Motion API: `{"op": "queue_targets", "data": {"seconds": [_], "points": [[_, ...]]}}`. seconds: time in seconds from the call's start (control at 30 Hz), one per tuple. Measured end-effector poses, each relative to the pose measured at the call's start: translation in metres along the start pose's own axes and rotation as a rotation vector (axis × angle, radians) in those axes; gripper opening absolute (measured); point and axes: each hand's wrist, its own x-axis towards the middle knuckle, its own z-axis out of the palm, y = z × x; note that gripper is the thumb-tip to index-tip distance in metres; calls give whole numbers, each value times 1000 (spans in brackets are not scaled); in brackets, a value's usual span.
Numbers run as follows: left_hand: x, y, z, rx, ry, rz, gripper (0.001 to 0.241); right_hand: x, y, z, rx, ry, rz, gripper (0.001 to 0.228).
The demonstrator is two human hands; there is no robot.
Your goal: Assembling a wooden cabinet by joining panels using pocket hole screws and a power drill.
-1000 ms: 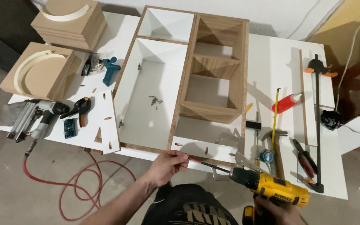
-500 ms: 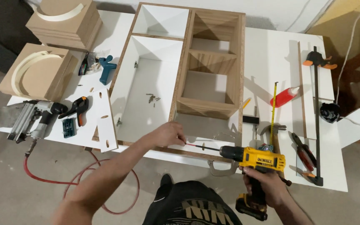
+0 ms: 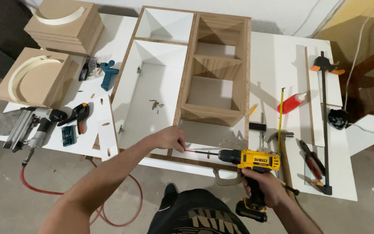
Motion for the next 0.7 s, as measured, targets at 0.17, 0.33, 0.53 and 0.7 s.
{"op": "queue_targets", "data": {"seconds": [0.17, 0.33, 0.53, 0.7], "points": [[-1, -9, 1, 34, 6, -11, 13, 1, -2, 4, -49, -6, 2, 21], [2, -47, 23, 89, 69, -28, 15, -1, 2, 18, -45, -13, -66, 25], [-56, 1, 20, -652, 340, -586, 102, 18, 16, 2, 106, -33, 109, 28], [-53, -1, 7, -467, 91, -532, 26, 15, 9, 7, 61, -66, 78, 25]]}}
